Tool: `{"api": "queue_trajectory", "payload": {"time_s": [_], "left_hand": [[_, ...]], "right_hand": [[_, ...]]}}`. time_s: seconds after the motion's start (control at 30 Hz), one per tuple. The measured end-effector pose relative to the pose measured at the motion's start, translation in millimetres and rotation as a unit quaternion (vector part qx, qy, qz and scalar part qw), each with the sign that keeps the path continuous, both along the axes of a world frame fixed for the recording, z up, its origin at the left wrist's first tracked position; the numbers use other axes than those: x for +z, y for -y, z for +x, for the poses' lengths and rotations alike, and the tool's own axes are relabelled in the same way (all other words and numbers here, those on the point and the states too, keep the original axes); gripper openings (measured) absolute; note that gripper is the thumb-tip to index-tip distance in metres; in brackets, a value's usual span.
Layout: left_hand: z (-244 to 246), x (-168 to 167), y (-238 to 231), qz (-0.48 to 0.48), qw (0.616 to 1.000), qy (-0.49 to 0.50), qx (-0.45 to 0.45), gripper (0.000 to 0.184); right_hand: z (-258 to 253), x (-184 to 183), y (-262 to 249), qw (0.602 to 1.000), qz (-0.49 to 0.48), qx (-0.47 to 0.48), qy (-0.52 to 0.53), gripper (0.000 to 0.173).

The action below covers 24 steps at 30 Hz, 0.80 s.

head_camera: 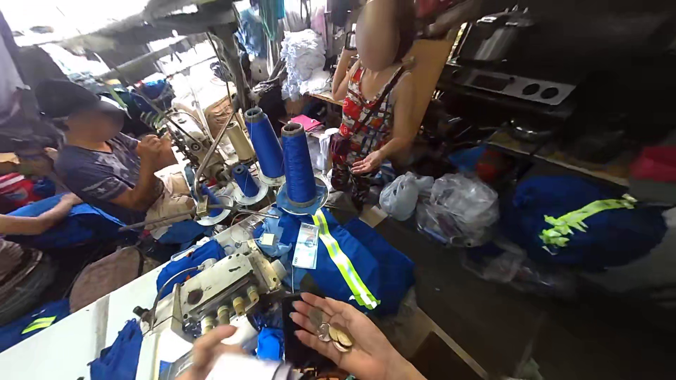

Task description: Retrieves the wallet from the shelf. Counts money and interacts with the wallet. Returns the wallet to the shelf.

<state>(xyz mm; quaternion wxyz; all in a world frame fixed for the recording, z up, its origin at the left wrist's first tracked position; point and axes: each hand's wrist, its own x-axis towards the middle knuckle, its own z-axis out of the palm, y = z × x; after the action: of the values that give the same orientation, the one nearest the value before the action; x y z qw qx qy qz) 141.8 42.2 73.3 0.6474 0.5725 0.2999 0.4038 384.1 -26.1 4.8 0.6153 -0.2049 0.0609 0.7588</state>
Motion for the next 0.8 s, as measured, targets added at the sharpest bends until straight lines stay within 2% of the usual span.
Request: {"api": "queue_trajectory", "payload": {"time_s": [0.07,0.1,0.17,0.27,0.37,0.43,0.57,0.7,0.8], "left_hand": [[41,-15,-2,-0.086,0.996,-0.026,0.009,0.034],[62,-24,-4,-0.144,0.989,-0.038,0.021,0.034],[92,-48,-15,-0.245,0.969,-0.032,0.025,0.033],[120,-75,-29,-0.29,0.956,-0.034,0.021,0.033],[142,-85,-37,-0.256,0.965,-0.058,0.014,0.036],[155,-89,-40,-0.205,0.976,-0.075,0.0,0.038],[180,-87,-39,-0.098,0.986,-0.128,-0.043,0.048],[192,-84,-37,-0.065,0.983,-0.151,-0.081,0.057],[193,-73,-36,-0.056,0.981,-0.132,-0.134,0.078]], "right_hand": [[8,-8,-7,0.991,-0.132,-0.013,0.026,0.036],[14,-19,-8,0.989,-0.143,-0.007,0.042,0.032],[27,-38,-2,0.99,-0.118,0.001,0.079,0.029],[52,-46,11,0.992,-0.048,0.01,0.117,0.021],[74,-52,17,0.978,0.036,0.043,0.203,0.033],[84,-53,17,0.963,0.043,0.029,0.265,0.04],[93,-42,13,0.931,-0.025,-0.026,0.364,0.027],[101,-34,6,0.877,-0.057,-0.014,0.476,0.011],[121,-22,-8,0.839,-0.061,-0.023,0.54,0.014]]}}
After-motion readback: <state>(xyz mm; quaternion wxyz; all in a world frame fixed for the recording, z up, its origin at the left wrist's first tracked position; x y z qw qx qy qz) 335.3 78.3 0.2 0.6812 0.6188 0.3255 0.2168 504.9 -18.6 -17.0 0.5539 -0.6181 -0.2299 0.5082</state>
